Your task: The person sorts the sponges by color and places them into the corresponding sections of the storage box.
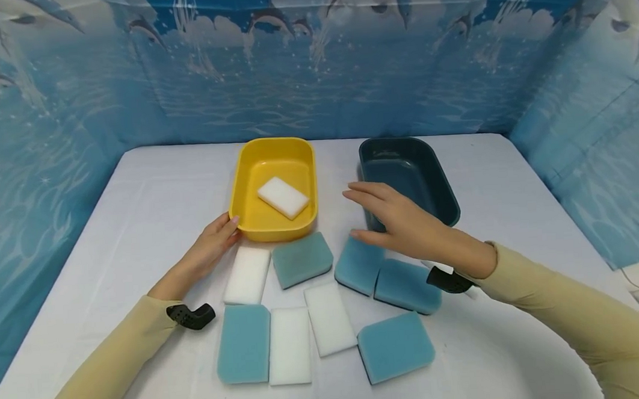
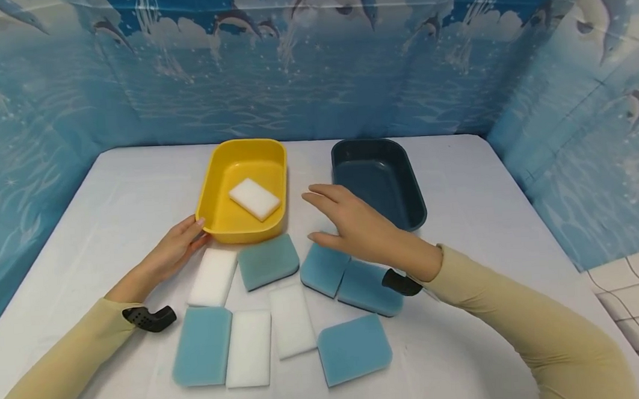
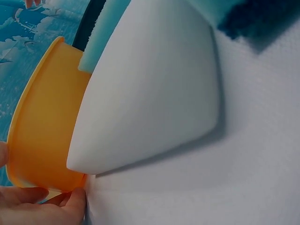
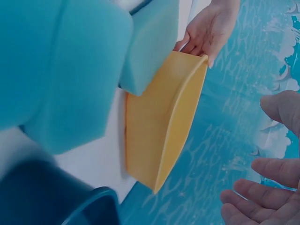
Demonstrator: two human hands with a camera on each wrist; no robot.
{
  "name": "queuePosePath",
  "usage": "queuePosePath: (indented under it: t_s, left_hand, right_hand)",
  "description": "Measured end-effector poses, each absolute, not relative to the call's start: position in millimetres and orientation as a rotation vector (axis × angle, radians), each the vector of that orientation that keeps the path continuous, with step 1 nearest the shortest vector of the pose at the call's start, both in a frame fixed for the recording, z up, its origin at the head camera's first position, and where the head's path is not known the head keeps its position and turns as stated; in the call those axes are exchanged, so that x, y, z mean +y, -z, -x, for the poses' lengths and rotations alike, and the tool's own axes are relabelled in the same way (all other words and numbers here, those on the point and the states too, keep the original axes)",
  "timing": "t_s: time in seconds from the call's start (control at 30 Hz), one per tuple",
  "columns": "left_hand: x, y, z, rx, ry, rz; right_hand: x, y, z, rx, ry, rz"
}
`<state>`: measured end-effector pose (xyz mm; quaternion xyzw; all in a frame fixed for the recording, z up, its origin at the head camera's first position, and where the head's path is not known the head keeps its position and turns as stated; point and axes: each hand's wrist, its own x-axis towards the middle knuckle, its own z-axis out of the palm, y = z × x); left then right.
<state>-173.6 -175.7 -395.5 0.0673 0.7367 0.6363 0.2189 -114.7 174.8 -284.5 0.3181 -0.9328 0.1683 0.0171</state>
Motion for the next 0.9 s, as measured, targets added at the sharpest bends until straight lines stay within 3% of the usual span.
queuePosePath:
  t_s: [0.9]
  left_hand:
    - [-173, 396, 171, 2.004, -1.770, -0.231]
  right_hand:
    - [264, 310, 43, -2.692, -0.488, -0.700]
